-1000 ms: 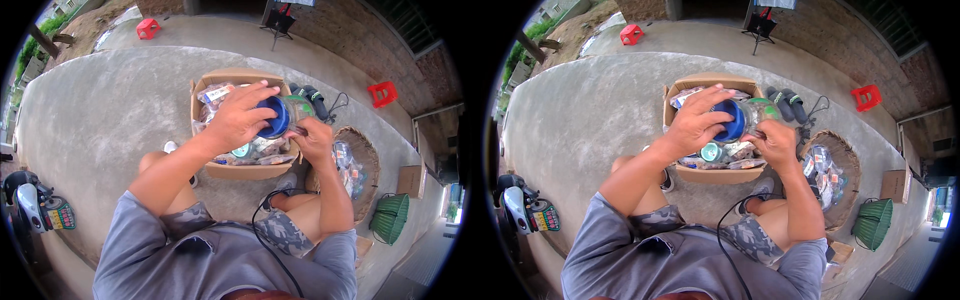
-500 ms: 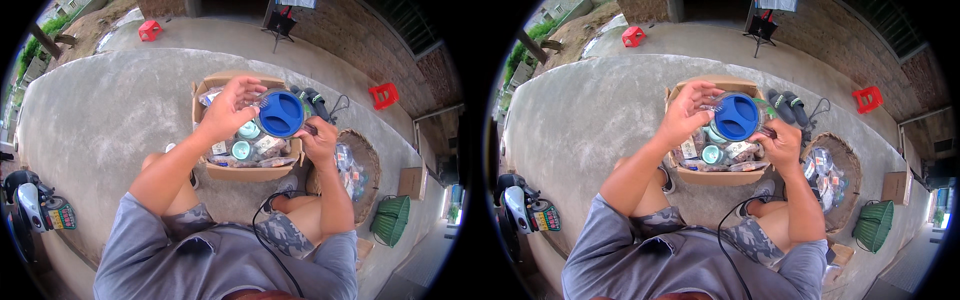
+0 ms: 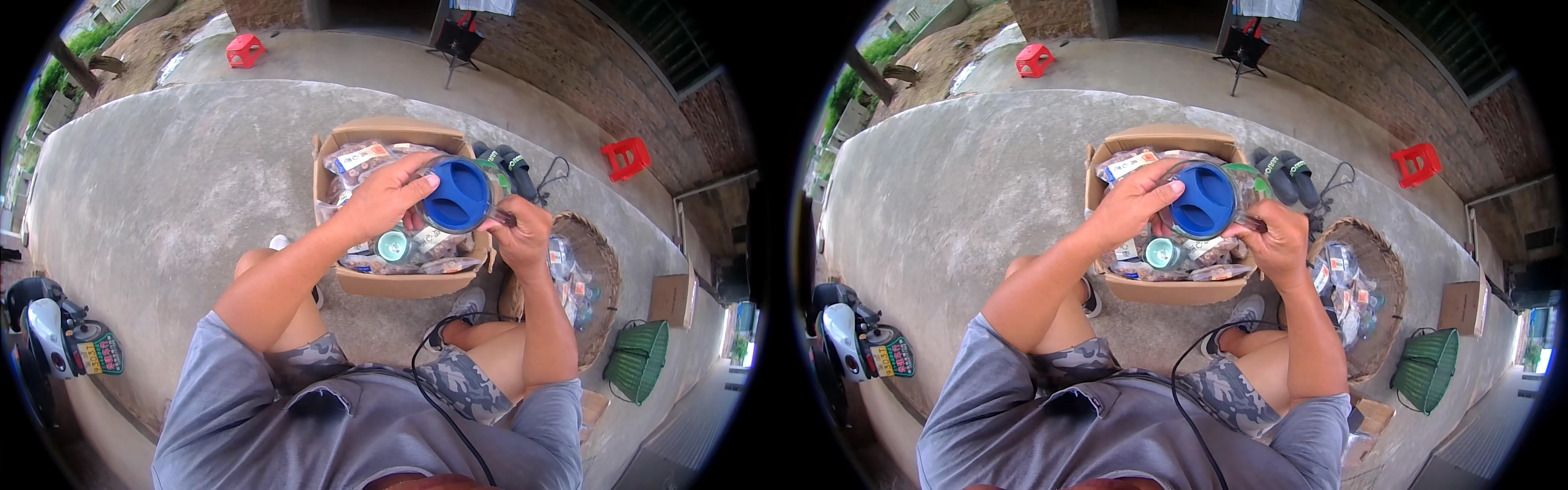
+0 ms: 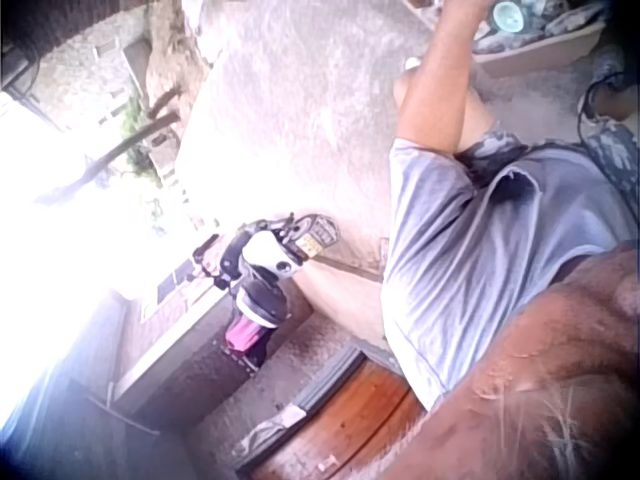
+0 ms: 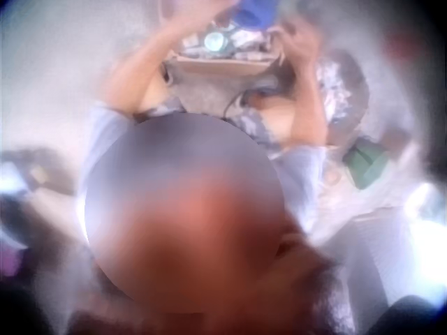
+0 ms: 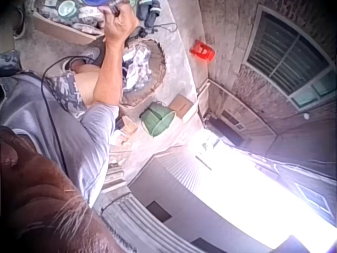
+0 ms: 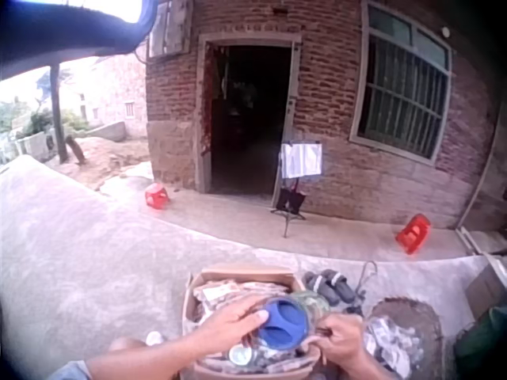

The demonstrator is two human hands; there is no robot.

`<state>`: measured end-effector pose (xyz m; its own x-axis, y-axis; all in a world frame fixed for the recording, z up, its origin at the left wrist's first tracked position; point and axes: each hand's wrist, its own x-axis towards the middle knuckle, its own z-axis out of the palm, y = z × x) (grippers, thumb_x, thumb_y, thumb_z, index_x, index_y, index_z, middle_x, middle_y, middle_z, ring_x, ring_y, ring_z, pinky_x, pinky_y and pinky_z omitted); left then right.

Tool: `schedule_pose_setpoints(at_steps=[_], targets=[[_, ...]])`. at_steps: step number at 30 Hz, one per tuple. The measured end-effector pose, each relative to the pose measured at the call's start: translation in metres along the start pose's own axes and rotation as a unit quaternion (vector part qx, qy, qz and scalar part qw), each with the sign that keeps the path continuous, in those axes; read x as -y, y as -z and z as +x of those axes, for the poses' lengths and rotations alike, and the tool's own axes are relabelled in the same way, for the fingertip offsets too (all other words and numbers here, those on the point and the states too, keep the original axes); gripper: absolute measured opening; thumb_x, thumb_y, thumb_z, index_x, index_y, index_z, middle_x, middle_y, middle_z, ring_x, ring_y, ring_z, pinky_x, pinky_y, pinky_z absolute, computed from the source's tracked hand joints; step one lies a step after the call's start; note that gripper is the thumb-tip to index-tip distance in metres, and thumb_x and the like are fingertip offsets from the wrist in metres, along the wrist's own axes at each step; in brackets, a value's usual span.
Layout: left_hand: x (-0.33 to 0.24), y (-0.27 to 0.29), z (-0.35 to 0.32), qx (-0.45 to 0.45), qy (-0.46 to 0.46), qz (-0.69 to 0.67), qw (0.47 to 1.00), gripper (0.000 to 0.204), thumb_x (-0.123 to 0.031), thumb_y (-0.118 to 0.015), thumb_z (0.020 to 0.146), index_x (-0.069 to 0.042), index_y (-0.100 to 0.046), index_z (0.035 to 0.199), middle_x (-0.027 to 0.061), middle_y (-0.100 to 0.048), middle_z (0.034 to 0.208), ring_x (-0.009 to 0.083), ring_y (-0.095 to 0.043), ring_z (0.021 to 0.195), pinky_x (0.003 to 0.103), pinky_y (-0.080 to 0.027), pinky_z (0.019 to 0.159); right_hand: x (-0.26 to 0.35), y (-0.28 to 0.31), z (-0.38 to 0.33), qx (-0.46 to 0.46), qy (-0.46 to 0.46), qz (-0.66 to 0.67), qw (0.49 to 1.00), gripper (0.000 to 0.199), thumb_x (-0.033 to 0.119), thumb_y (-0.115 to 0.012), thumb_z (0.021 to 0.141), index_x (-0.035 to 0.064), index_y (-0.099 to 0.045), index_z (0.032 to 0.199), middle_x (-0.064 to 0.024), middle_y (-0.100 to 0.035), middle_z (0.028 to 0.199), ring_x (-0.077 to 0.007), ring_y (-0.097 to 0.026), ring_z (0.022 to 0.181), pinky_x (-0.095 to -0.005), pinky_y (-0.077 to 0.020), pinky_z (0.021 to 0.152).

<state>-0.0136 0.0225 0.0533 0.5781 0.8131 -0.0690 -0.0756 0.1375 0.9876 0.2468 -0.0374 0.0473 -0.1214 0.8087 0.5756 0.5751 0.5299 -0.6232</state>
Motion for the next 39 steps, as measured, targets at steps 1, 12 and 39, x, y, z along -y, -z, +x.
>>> schedule_pose_setpoints(at_steps=[1,12,39], targets=[[0.003,0.0,0.003,-0.002,-0.001,-0.007,1.0,0.052,-0.029,-0.062,0.109,-0.004,-0.052,0.153,0.0046,-0.07,0.103,0.0076,-0.064,0.069,0.023,-0.053,0.057,-0.003,0.0,-0.002,0.001,-0.001,-0.007,1.0,0.045,0.036,-0.095,0.076,0.0027,-0.064,0.079,-0.0073,-0.059,0.064,-0.0189,-0.054,0.056,-0.0317,-0.0442,0.055],[0.015,-0.004,0.004,-0.049,0.014,0.039,0.998,0.043,-0.021,-0.062,0.108,-0.003,-0.058,0.146,0.0016,-0.068,0.089,0.0065,-0.062,0.066,0.023,-0.052,0.057,-0.01,-0.004,-0.004,0.018,-0.028,-0.001,0.999,0.04,0.03,-0.095,0.077,0.0026,-0.066,0.079,-0.0067,-0.06,0.063,-0.0148,-0.053,0.056,-0.0294,-0.0438,0.054],[-0.001,-0.009,-0.001,-0.057,-0.338,0.481,0.807,0.039,-0.039,-0.065,0.099,-0.012,-0.072,0.126,0.0166,-0.05,0.155,0.0399,-0.042,0.143,0.053,-0.027,0.122,0.019,-0.005,0.009,0.064,-0.169,0.074,0.981,0.035,0.028,-0.089,0.085,0.001,-0.067,0.088,-0.018,-0.063,0.073,-0.0344,-0.054,0.06,-0.0418,-0.0448,0.058]])
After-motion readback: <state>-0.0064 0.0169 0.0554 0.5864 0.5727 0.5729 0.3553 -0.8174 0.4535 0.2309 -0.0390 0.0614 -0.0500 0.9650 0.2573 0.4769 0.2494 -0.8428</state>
